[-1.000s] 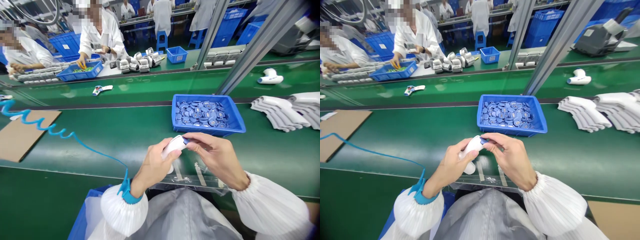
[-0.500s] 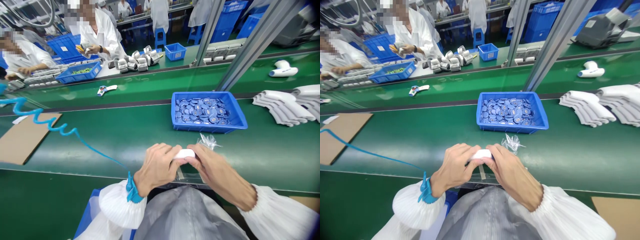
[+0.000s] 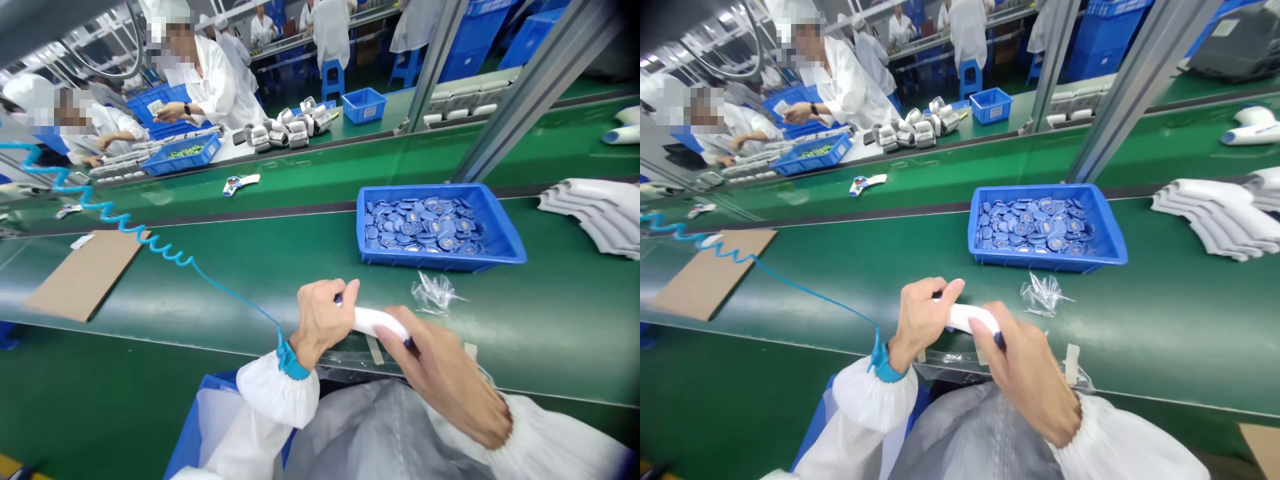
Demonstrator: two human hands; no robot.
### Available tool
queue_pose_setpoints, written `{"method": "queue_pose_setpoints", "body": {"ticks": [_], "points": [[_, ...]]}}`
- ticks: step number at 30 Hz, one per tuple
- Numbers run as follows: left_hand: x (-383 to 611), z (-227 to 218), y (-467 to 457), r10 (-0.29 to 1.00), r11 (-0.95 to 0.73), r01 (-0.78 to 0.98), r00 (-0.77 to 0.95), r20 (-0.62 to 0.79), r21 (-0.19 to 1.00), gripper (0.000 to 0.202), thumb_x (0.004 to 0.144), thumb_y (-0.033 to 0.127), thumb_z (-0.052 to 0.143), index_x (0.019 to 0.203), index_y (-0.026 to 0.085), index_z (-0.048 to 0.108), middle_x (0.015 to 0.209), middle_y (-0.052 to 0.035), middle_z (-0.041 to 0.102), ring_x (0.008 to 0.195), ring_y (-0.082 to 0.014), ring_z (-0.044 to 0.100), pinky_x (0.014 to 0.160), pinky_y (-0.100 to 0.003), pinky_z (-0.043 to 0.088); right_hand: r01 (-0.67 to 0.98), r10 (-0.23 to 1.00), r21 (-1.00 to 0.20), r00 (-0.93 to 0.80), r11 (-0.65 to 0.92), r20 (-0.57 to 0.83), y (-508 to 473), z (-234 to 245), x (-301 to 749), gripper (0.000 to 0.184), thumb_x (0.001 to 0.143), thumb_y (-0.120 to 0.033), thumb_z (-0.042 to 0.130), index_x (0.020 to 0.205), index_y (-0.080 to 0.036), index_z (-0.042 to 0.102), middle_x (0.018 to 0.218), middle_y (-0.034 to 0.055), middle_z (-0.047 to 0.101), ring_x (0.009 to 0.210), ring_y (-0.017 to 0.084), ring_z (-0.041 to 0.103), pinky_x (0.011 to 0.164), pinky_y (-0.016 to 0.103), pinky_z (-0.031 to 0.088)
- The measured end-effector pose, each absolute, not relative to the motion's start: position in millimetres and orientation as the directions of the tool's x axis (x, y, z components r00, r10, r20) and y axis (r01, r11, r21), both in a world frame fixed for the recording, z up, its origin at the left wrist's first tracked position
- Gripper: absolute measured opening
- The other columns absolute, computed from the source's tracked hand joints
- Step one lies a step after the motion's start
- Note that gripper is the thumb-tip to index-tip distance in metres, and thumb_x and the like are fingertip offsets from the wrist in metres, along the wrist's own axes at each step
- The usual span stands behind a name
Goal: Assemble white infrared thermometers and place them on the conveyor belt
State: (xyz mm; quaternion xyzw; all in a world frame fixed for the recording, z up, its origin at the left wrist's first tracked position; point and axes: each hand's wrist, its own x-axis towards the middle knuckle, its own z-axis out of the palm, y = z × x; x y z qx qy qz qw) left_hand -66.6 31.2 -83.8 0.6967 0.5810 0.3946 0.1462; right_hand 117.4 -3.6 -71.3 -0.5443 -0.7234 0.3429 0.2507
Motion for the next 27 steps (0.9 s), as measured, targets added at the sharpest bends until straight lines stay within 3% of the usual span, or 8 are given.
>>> {"method": "queue_pose_setpoints", "body": {"ticks": [4, 6, 10, 12, 15, 18, 22, 27], "points": [[-76.4, -72.8, 23.1, 0.874, -0.405, 0.449, -0.067, 0.482, 0.797, 0.027, 0.099, 0.038, 0.058, 0.081, 0.019, 0.066, 0.089, -0.0071, 0.071, 0.087, -0.0199, 0.065, 0.08, -0.034, 0.05, 0.309, 0.825, -0.798, -0.066, -0.518, -0.561, 11.1, -55.6, 107.8, 0.044, 0.094, -0.067, 0.044, 0.084, -0.024, 0.047, 0.057, -0.0077, 0.035, 0.046, 0.01, 0.026, 0.044, 0.025, 0.022], [-74.2, -71.6, 22.1, 0.801, -0.464, 0.293, -0.265, 0.537, 0.836, 0.039, 0.103, 0.037, 0.052, 0.069, 0.019, 0.059, 0.077, -0.005, 0.067, 0.077, -0.018, 0.066, 0.073, -0.033, 0.052, 0.234, 0.695, -0.709, -0.151, -0.666, -0.703, 16.5, -48.7, 103.8, 0.046, 0.091, -0.071, 0.047, 0.086, -0.025, 0.047, 0.057, -0.009, 0.031, 0.044, 0.009, 0.019, 0.041, 0.024, 0.015], [-70.3, -68.1, 37.8, 0.716, -0.341, 0.119, -0.61, 0.339, 0.933, 0.056, 0.103, 0.046, 0.046, 0.053, 0.022, 0.04, 0.049, 0.002, 0.047, 0.049, -0.0134, 0.053, 0.055, -0.03, 0.049, 0.466, 0.896, -0.871, -0.305, -0.153, -0.321, 12.9, -46.6, 90.4, 0.041, 0.094, -0.064, 0.05, 0.096, -0.024, 0.061, 0.06, -0.0042, 0.049, 0.05, 0.012, 0.037, 0.048, 0.025, 0.028], [-74.1, -65.5, 50.6, 0.733, -0.194, 0.131, -0.639, 0.233, 0.972, 0.056, 0.101, 0.045, 0.047, 0.05, 0.023, 0.038, 0.045, 0.0026, 0.044, 0.044, -0.0126, 0.05, 0.052, -0.029, 0.047, 0.533, 0.936, -0.826, -0.352, 0.182, -0.021, 6.8, -50.7, 80.5, 0.041, 0.098, -0.06, 0.047, 0.09, -0.023, 0.065, 0.062, -0.0017, 0.054, 0.052, 0.012, 0.04, 0.052, 0.027, 0.028], [-82.8, -64.9, 65.7, 0.769, -0.03, 0.185, -0.624, 0.141, 0.982, 0.051, 0.095, 0.038, 0.049, 0.048, 0.024, 0.038, 0.043, 0.0025, 0.044, 0.042, -0.0124, 0.05, 0.051, -0.029, 0.044, 0.584, 0.932, -0.738, -0.319, 0.338, 0.174, 1.9, -59.0, 68.1, 0.05, 0.101, -0.057, 0.041, 0.076, -0.021, 0.064, 0.059, 0.0001, 0.052, 0.051, 0.012, 0.038, 0.053, 0.03, 0.025], [-88.6, -65.8, 67.1, 0.83, 0.011, 0.12, -0.554, 0.058, 0.993, 0.052, 0.096, 0.044, 0.049, 0.049, 0.022, 0.04, 0.045, 0.0015, 0.046, 0.046, -0.0123, 0.052, 0.055, -0.028, 0.046, 0.539, 0.953, -0.81, -0.292, 0.231, 0.078, 7.7, -65.9, 68.9, 0.048, 0.098, -0.059, 0.046, 0.079, -0.02, 0.067, 0.061, 0.0005, 0.053, 0.055, 0.013, 0.041, 0.056, 0.029, 0.029], [-101.4, -56.7, 50.1, 0.996, 0.003, -0.003, -0.088, -0.003, 1.0, 0.036, 0.091, 0.055, 0.062, 0.085, 0.019, 0.063, 0.073, -0.003, 0.066, 0.066, -0.0152, 0.063, 0.063, -0.028, 0.052, 0.294, 0.875, -0.888, -0.231, -0.354, -0.426, 23.9, -73.4, 88.5, 0.057, 0.09, -0.074, 0.049, 0.076, -0.02, 0.059, 0.054, -0.0026, 0.045, 0.046, 0.01, 0.034, 0.047, 0.026, 0.026], [-159.2, -29.2, 63.3, 0.968, 0.098, 0.412, 0.172, -0.182, 0.906, 0.03, 0.073, 0.033, 0.083, 0.095, 0.017, 0.071, 0.084, -0.0028, 0.07, 0.074, -0.0158, 0.062, 0.061, -0.024, 0.048, 0.187, 0.817, -0.869, -0.299, -0.457, -0.494, 28.7, -87.7, 110.2, 0.071, 0.083, -0.078, 0.058, 0.125, -0.021, 0.054, 0.067, -0.0018, 0.06, 0.044, 0.011, 0.036, 0.042, 0.025, 0.027]]}}
